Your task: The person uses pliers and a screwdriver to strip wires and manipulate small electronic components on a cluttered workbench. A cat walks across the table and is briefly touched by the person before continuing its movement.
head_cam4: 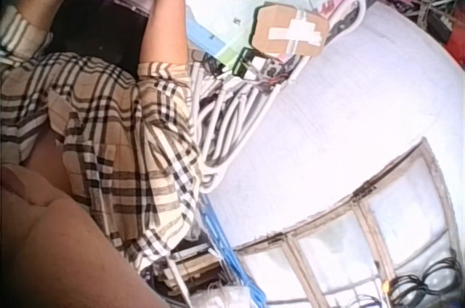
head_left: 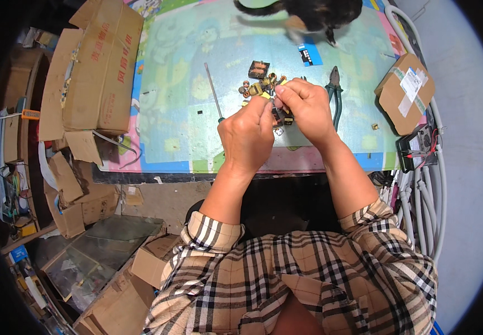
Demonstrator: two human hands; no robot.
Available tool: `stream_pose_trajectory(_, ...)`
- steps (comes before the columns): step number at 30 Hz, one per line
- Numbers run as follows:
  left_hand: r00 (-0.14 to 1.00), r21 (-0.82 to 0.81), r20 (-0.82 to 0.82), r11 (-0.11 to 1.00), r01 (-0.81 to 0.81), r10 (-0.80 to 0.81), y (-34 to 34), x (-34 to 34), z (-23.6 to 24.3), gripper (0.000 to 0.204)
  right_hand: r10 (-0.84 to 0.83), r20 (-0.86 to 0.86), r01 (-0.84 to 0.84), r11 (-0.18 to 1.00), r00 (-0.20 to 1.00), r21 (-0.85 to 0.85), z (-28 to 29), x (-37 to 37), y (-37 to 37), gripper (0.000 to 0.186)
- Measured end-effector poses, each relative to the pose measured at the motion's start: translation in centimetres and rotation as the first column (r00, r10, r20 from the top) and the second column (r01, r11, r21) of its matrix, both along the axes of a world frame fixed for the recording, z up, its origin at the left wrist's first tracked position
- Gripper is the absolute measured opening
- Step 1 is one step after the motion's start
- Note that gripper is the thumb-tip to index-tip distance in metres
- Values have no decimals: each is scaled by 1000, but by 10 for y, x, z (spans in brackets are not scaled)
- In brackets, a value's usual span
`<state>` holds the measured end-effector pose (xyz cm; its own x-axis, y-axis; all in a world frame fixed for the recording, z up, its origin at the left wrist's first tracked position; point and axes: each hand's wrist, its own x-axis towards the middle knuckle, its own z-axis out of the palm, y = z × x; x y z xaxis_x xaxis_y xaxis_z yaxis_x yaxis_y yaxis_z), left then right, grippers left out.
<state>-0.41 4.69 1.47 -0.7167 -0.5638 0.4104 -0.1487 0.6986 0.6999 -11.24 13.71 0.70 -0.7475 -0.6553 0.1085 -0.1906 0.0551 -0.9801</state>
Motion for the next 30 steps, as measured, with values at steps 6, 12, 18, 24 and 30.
stream_pose_trajectory(6,997,8,9,997,70,-71,-5,5,-17,11,161,288,-188,979,944,72,-4,-14,6,27)
stream_pose_trajectory(12,955,980,-197,-40,193,-223,-32,11,-4,15,283,359,-262,959,889,-108,0,-10,4,23)
stream_pose_trajectory(18,940,982,-186,-88,167,-286,-27,12,-1,16,230,197,-204,968,953,-143,-3,-9,7,23)
stream_pose_trajectory(24,985,21,56,986,165,-166,4,8,0,5,97,419,-71,995,903,-77,-11,-7,5,25)
stream_pose_trajectory(30,964,856,-124,466,223,-235,-7,8,-3,13,324,613,-212,945,721,-250,-12,-19,8,23)
